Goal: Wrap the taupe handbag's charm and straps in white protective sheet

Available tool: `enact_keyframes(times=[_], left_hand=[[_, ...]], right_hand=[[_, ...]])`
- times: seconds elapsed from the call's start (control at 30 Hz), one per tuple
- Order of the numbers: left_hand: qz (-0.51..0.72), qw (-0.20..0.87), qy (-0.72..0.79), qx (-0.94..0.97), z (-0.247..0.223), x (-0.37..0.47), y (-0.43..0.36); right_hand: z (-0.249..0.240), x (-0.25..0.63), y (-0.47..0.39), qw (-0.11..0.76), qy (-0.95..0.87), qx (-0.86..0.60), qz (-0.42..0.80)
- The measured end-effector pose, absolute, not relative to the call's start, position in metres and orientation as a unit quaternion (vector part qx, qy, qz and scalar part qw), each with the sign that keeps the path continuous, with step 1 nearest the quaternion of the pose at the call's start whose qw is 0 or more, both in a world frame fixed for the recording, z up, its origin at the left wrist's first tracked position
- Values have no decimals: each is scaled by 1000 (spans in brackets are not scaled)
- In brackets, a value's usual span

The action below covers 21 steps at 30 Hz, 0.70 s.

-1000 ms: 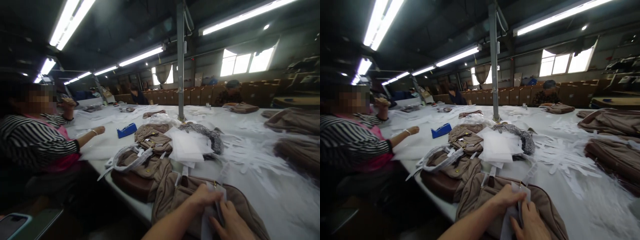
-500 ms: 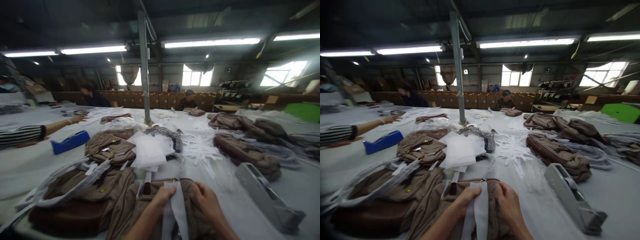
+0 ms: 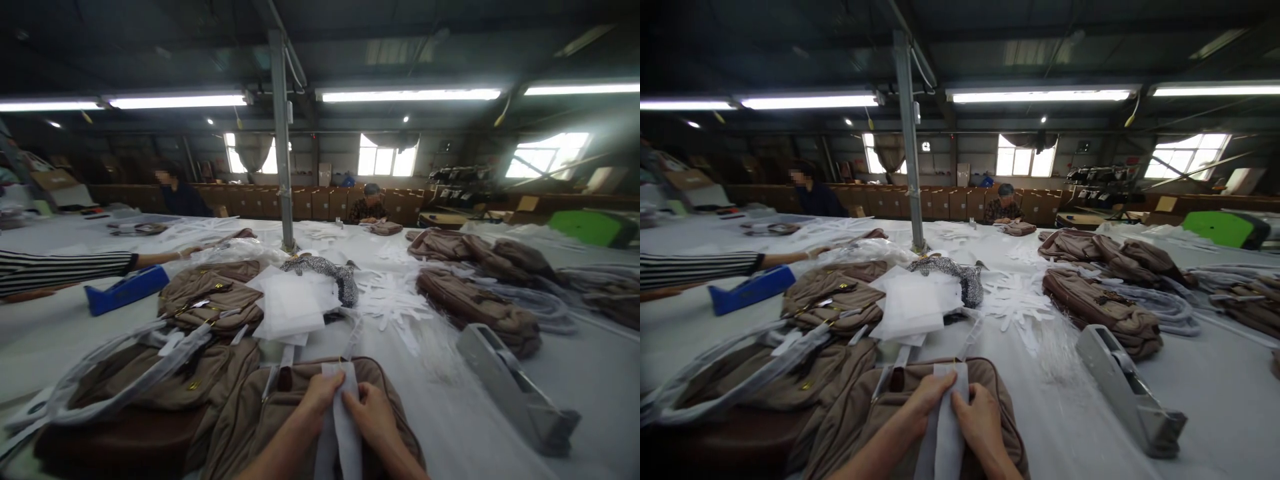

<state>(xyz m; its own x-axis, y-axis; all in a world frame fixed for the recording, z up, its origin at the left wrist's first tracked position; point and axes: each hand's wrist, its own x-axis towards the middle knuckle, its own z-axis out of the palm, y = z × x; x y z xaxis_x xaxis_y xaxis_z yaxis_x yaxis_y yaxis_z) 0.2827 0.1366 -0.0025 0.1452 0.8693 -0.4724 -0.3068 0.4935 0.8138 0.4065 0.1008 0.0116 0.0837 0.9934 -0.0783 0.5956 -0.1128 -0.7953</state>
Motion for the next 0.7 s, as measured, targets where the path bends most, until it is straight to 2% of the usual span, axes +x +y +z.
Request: enact_keyframes(times=[0.13, 0.37, 0.57, 0.7], left_hand=[[411, 712, 483, 301, -5, 280, 132], [413, 705, 474, 327, -5, 275, 130], [413, 705, 464, 343, 0, 273, 128], [393, 708, 470, 351, 8, 274, 125]], right_hand=[[9, 403, 99, 297, -595, -695, 273], [-2, 404, 99, 314, -613, -670, 276], [10, 420, 118, 299, -592, -602, 443], [19, 421, 138, 260, -558, -622, 483]])
